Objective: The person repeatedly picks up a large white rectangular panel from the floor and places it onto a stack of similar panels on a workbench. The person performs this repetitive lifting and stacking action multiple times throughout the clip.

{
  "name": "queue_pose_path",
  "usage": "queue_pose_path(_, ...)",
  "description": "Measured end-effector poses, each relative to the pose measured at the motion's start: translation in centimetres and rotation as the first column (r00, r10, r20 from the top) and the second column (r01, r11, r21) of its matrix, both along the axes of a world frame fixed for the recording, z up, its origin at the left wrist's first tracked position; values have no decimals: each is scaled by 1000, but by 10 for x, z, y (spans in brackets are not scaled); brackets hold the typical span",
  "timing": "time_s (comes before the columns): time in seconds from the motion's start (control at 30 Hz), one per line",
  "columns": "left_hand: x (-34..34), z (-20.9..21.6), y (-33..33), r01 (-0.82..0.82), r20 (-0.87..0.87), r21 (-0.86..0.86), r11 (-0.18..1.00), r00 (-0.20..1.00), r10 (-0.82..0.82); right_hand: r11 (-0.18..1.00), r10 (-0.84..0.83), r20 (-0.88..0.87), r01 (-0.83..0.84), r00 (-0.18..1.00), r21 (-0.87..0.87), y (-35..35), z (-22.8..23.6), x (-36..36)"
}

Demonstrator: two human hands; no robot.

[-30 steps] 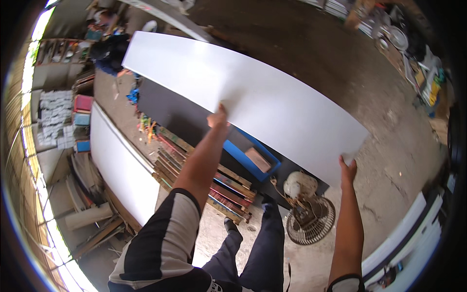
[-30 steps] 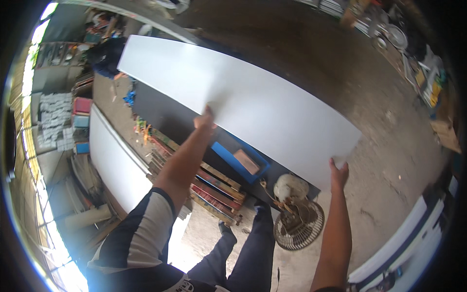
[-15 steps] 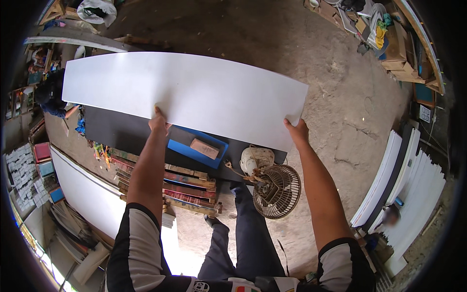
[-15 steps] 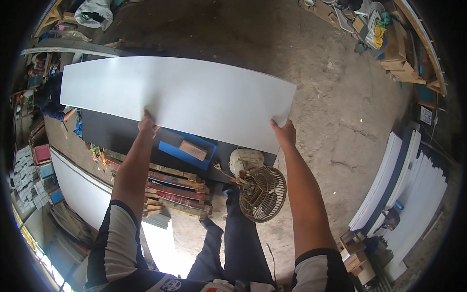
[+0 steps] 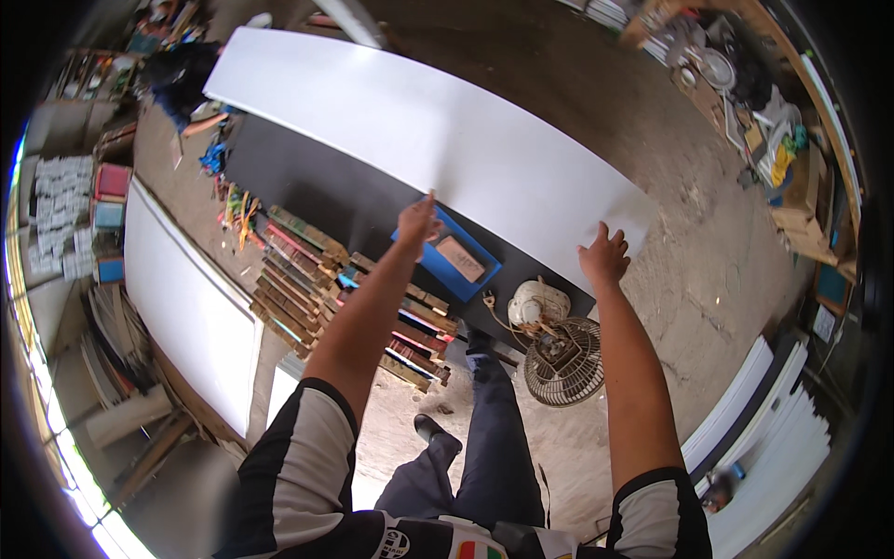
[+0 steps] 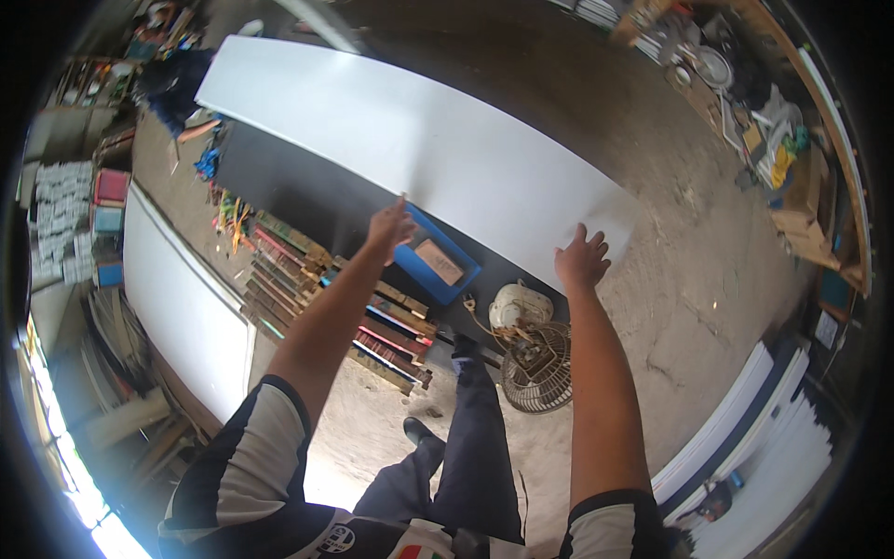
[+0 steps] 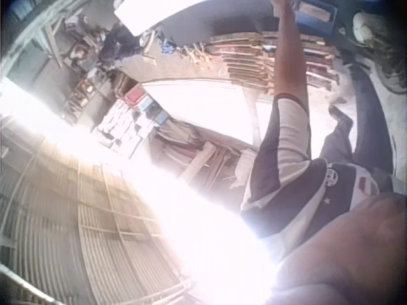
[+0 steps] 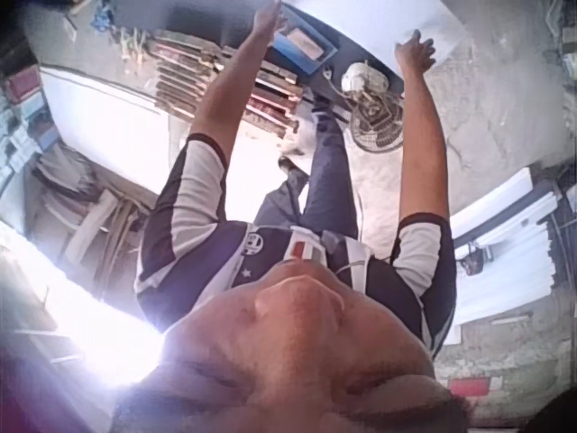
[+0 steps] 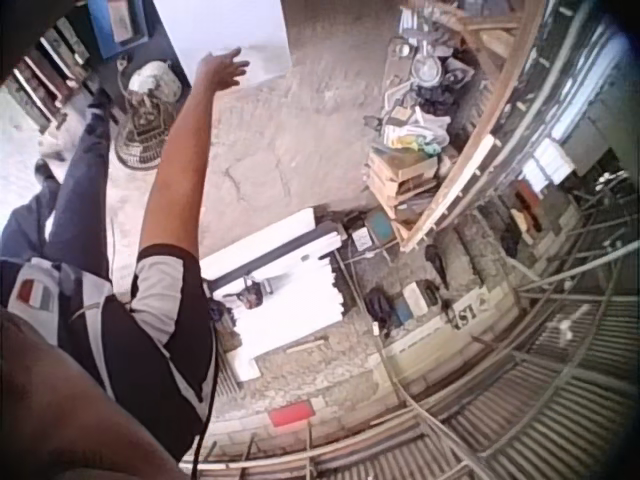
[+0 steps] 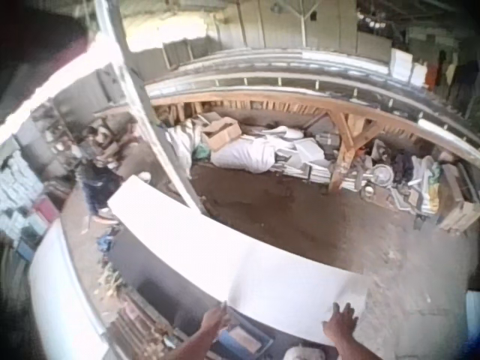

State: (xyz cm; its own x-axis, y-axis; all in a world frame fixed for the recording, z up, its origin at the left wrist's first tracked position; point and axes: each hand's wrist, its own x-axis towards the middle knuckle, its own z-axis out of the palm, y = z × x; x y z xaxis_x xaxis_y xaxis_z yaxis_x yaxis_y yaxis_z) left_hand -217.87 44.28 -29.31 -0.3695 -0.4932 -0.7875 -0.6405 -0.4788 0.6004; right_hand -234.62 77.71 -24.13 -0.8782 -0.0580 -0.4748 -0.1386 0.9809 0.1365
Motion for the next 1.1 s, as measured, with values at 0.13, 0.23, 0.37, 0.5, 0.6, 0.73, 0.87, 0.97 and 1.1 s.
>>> queue_pose_path(0.13,60,15,30,37,-109,-10,999,993,-38,974,148,37,-139,988,-178,-67,26,64)
queue_pose_path(0.23,113,33,66,-38,-148,2,999,988,38,903,285,39,-254,958,-346,-109,49,141)
queue_pose_path(0.37,199,56,99,-104,-219,-65,992,972,87,697,449,-80,-405,890,-592,-133,44,248)
queue_pose_path(0.5,318,83,106,-230,-213,-27,973,952,219,563,589,-160,-544,792,-622,-157,56,363)
queue_pose_path(0.6,421,102,114,-314,-153,-121,942,943,295,487,704,-158,-633,692,-602,-163,62,450)
queue_pose_path(0.73,574,92,140,-437,-101,-335,835,898,429,295,824,-191,-691,534,-660,-167,73,578)
queue_pose_path(0.87,700,141,168,-560,-56,-305,770,818,572,211,915,-130,-728,382,-652,-163,101,698)
queue_pose_path(0.97,790,145,199,-642,-38,-363,676,735,677,102,968,-105,-739,228,-666,-156,117,792)
queue_pose_path(1.1,886,146,240,-721,20,-386,575,616,787,-59,993,-112,-721,26,-691,-147,109,889)
